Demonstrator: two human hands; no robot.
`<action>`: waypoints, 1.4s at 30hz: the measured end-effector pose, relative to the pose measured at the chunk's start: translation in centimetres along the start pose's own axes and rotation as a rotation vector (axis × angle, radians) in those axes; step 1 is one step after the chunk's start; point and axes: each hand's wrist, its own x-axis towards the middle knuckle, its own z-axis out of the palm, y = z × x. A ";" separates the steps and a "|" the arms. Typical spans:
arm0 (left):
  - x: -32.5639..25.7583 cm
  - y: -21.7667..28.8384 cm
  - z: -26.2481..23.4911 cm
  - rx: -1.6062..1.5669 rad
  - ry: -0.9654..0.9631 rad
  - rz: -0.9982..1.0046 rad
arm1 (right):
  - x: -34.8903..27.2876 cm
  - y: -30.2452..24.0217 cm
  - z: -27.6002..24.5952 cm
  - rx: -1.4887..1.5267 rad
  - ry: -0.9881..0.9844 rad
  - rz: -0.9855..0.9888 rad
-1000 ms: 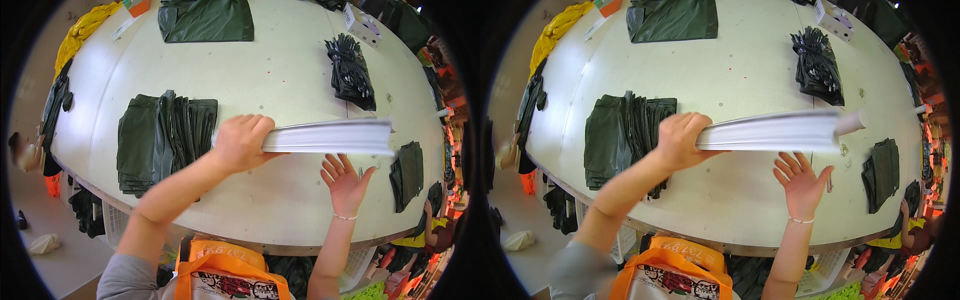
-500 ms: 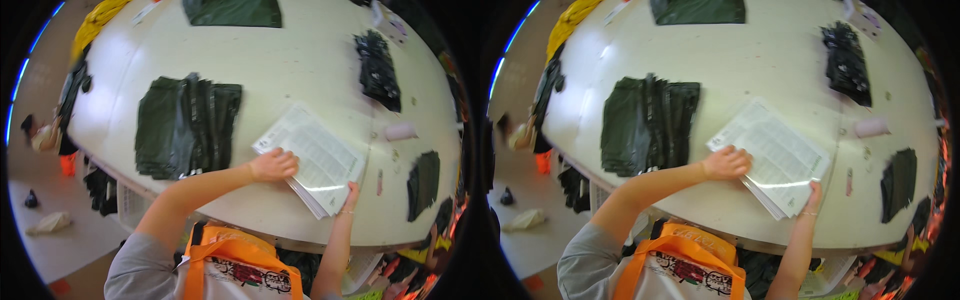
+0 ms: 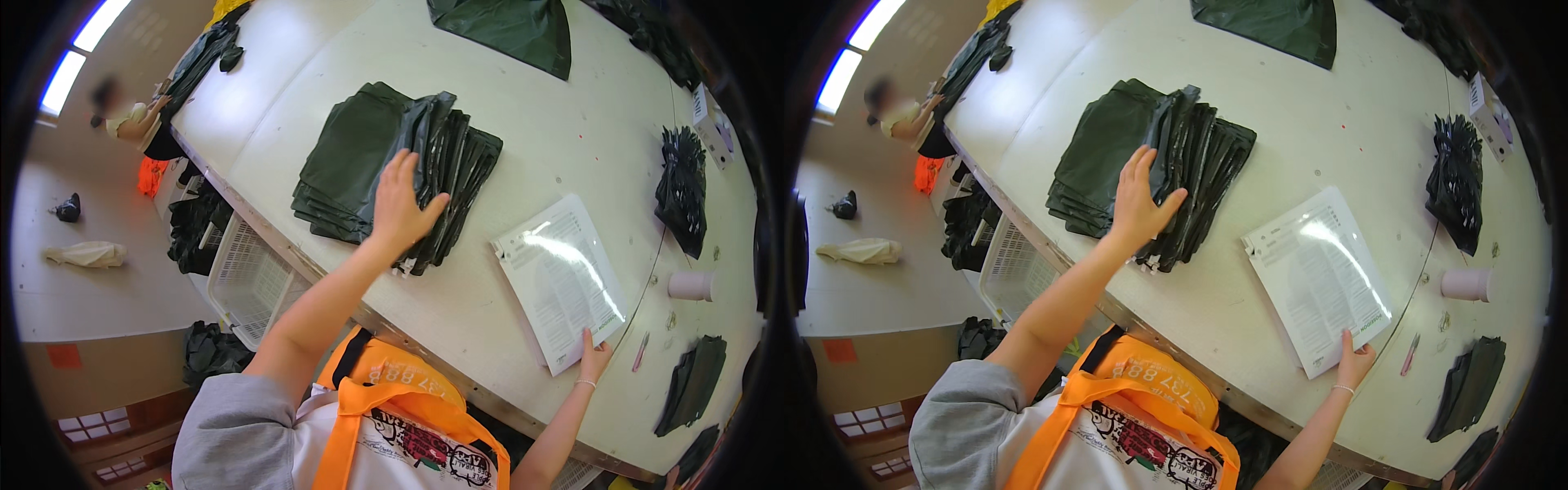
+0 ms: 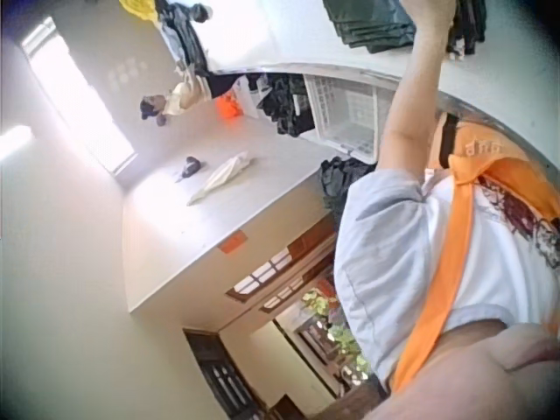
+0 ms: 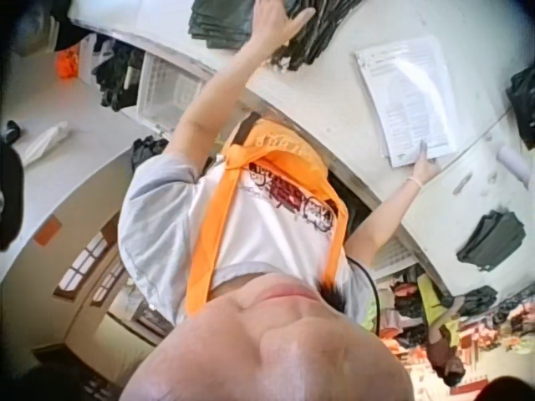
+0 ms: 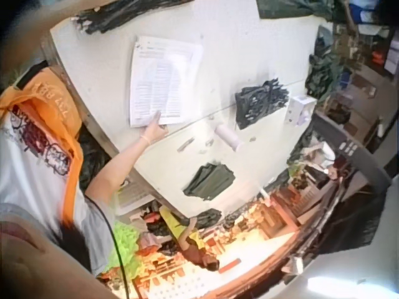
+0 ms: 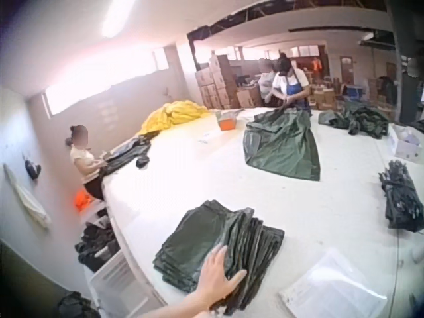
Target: The person folds dark green garments on a white table, stacks them, and places them into clear plastic packaging. The person also handles printed instruction sheets and ties bundles of folded garments with black straps.
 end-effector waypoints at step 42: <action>11.0 -16.6 0.0 -0.383 -0.586 0.204 | -1.6 -6.8 10.7 -0.472 0.887 0.030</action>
